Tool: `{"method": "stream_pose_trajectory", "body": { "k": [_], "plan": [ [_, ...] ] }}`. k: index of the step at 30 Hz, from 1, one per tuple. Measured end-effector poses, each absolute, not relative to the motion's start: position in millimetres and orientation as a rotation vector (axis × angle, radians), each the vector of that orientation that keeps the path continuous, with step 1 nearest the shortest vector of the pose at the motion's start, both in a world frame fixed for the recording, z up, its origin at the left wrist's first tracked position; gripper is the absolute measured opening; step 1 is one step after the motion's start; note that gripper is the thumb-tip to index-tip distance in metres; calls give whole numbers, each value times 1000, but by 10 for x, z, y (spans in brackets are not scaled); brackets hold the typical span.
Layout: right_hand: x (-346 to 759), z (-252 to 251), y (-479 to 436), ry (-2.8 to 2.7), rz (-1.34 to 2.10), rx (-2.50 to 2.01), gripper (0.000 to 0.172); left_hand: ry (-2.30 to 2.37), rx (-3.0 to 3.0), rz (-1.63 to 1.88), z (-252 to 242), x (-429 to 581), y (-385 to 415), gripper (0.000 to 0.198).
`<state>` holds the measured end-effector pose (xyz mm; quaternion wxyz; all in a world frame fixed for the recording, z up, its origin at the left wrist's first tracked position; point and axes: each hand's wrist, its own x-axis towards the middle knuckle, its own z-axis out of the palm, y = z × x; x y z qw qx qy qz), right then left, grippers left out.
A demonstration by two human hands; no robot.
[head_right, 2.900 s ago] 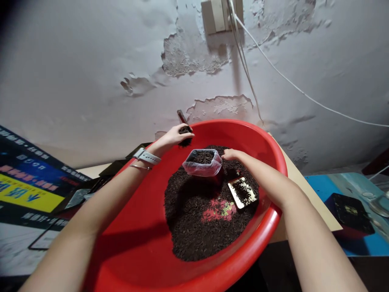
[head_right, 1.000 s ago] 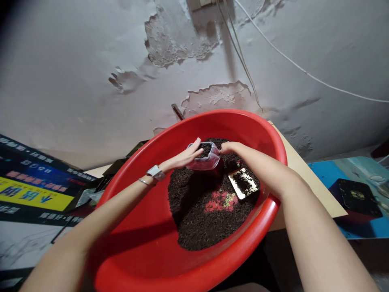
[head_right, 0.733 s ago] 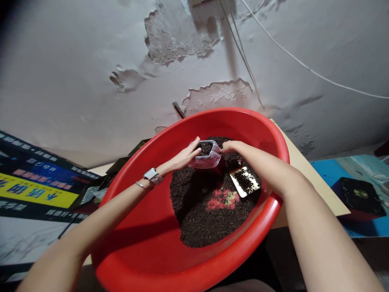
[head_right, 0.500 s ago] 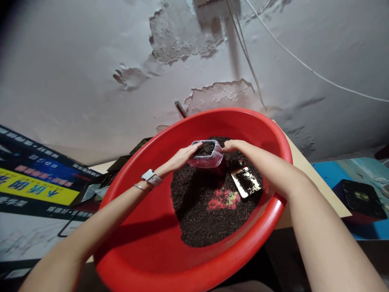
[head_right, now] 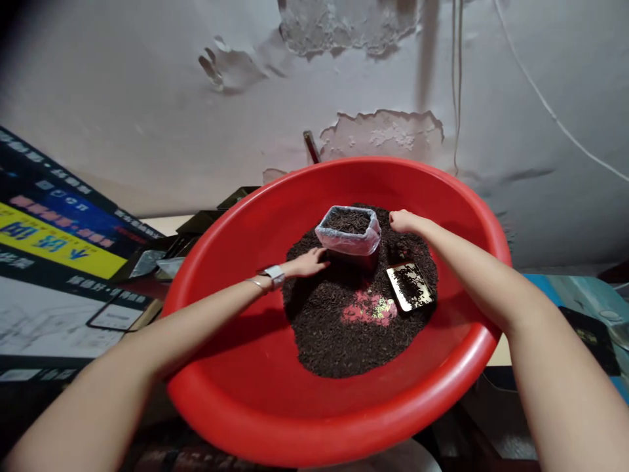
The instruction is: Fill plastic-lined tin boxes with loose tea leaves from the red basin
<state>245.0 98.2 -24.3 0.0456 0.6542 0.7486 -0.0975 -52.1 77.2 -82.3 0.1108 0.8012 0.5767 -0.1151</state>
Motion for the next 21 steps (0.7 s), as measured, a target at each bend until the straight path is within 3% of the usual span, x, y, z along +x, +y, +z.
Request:
{"method": "stream_pose_trajectory", "body": {
  "k": [3,6,15,18,21],
  "plan": [
    [2442,-329,934,2254,-321,1839,33,1739,2327,-400,-1021,-440,589,88],
    [2431,-348,935,2230,-325,1729,33,1750,2338,-349,-1016,-412,568,90],
    [2501,-261,932,2183,-243,1675,39,1809,2197,-104,-680,-455,866,41],
    [2504,-254,940,2178,-228,1672,40,1910,2204,196,-363,-504,949,37],
    [2512,-263,946,2168,-219,1674,40,1823,2157,917,-78,-518,981,34]
  ]
}}
